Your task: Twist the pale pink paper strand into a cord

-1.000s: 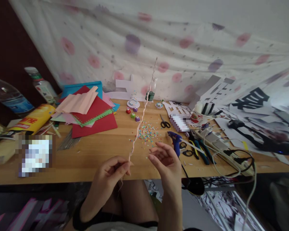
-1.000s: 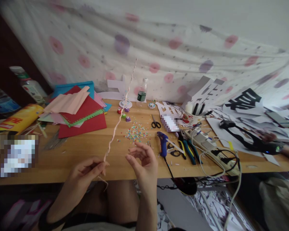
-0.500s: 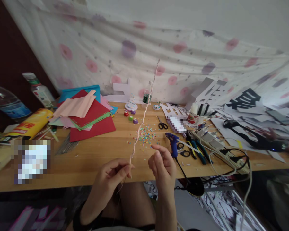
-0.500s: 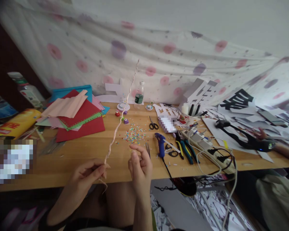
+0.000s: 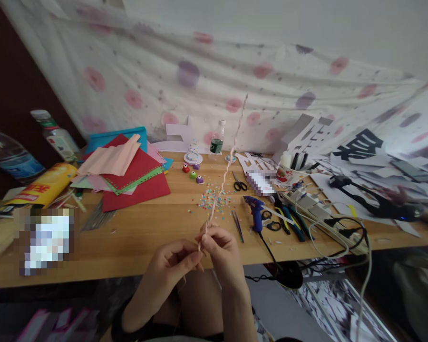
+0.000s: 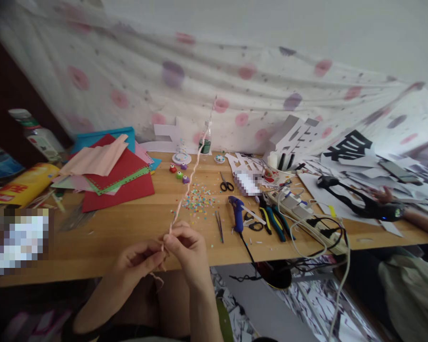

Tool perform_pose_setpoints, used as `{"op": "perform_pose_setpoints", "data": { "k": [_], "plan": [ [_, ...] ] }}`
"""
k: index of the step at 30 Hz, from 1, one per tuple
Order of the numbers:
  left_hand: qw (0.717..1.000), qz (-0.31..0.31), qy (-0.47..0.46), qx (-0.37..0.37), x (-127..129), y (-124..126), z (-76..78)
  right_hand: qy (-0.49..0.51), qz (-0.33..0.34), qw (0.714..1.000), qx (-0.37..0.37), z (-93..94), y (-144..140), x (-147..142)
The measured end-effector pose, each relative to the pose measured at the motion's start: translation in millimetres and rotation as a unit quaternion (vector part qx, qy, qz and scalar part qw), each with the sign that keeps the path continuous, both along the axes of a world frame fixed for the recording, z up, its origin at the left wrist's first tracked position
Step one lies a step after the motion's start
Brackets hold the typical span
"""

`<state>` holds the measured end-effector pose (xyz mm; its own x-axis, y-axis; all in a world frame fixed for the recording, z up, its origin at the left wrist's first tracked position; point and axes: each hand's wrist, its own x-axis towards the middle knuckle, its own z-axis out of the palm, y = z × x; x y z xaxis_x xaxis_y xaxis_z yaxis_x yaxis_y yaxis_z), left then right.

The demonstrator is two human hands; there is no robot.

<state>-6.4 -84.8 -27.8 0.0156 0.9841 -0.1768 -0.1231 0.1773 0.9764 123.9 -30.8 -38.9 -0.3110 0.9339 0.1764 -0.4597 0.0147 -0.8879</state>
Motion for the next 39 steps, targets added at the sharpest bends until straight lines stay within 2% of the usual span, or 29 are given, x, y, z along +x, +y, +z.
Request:
{"op": "perform_pose_setpoints", "data": {
  "k": [4, 8, 10, 14, 16, 20, 23, 26, 29, 31, 39],
  "plan": [
    [0.999, 0.006, 0.030, 0.030, -2.2, 1.8, 2.9, 0.031, -0.012, 0.999, -0.018, -2.0, 3.5, -2.6],
    [0.992, 0.024, 0.096, 0.072, -2.9, 2.8, 4.0, 0.018, -0.026, 1.000, 0.000, -2.1, 7.4, -4.7],
    [0.981, 0.042, 0.147, 0.115, -2.4, 3.3, 2.9, 0.011, -0.027, 1.000, 0.003, -1.6, 8.8, -5.4],
    [0.939, 0.094, 0.243, 0.223, -0.1, 2.9, 0.1, 0.004, -0.036, 0.999, -0.006, -1.5, 10.2, -7.2],
    [0.932, 0.092, 0.256, 0.238, 1.6, 2.1, -1.4, -0.002, -0.045, 0.999, -0.015, -3.2, 10.4, -9.1],
    [0.958, 0.101, 0.212, 0.164, 4.3, 1.6, -6.7, -0.036, -0.071, 0.997, -0.016, -9.7, 10.8, -13.5],
    [0.976, 0.124, 0.148, 0.102, 4.6, 3.2, -12.7, -0.090, -0.075, 0.993, 0.015, -13.5, 11.5, -14.0],
    [0.986, 0.135, 0.077, 0.058, 3.1, 5.3, -20.1, -0.101, -0.021, 0.994, 0.026, -13.9, 12.2, -12.3],
    [0.992, 0.126, 0.007, 0.015, 0.4, 6.0, -28.0, -0.060, 0.030, 0.998, -0.015, -13.1, 12.9, -11.9],
    [0.993, 0.116, -0.018, 0.001, -1.5, 5.7, -30.2, -0.024, 0.037, 0.998, -0.046, -13.3, 13.6, -12.8],
    [0.995, 0.066, 0.069, 0.032, -5.9, 3.4, -7.0, 0.025, -0.005, 0.996, -0.090, -20.4, 18.2, -12.0]
  ]
}}
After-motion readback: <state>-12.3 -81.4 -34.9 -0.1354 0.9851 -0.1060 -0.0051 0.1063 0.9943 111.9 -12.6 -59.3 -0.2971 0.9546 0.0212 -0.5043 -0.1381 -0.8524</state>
